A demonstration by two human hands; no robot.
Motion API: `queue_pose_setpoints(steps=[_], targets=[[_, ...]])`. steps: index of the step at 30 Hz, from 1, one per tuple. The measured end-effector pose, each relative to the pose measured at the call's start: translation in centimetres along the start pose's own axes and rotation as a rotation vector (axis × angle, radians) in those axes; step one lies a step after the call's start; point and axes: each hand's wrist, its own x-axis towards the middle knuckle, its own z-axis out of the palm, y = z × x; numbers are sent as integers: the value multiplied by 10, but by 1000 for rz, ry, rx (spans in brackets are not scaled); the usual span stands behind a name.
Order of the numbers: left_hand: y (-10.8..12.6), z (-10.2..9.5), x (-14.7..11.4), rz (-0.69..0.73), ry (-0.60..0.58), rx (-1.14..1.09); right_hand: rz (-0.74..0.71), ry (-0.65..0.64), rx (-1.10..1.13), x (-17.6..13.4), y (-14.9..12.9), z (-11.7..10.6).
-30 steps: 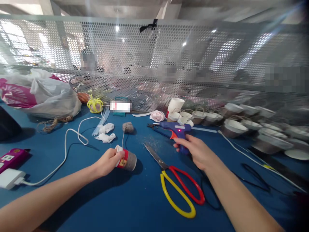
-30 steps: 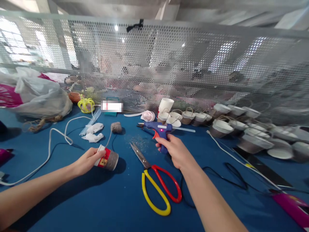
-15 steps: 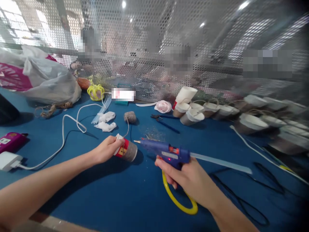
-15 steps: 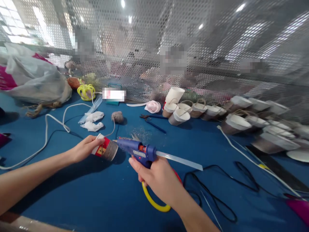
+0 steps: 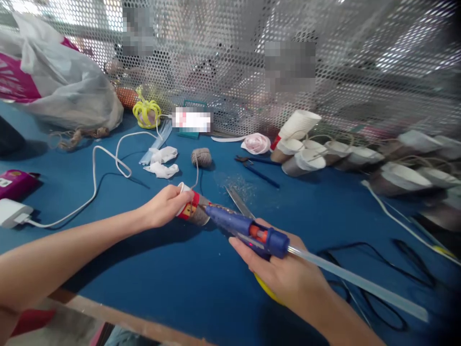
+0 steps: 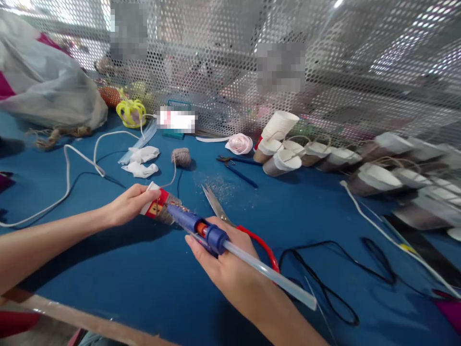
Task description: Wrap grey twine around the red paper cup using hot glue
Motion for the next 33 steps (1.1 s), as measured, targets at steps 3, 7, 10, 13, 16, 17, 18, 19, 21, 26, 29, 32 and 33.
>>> queue_pose_setpoints(steps=[3,7,10,13,16,17,18,19,21,26,29,32,33], targets=[[3,1,0,3,-11,-23,-10,-20,19,-2,1,4],[5,1,-1,-15,25,-3,-21,-61,51,-2,-5,3],[5,2,0,-27,33,-15,-39,-60,60,-1,-9,0],[3,2,1,-38,48,3,-38,-63,57,0,-11,-2],[2,1,2,-38,45,4,-50,-94,43,-1,-10,-1],[2,1,2,-39,40,-3,-52,-92,26,-2,-10,0],[2,1,2,-41,37,-10,-52,-84,3,-3,-10,1],[3,1,3,-45,36,-19,-54,-69,-24,-4,-10,2],[4,2,3,-54,44,-30,-78,-34,-79,-5,-11,5],[5,2,3,-63,63,-3,-99,-40,-140,-8,-11,7],[4,1,2,-52,55,1,-79,-42,-119,-8,-10,6],[1,1,2,-37,37,2,-107,-37,-90,-7,-7,5],[1,1,1,-27,31,6,-116,-34,-86,-6,-6,4]])
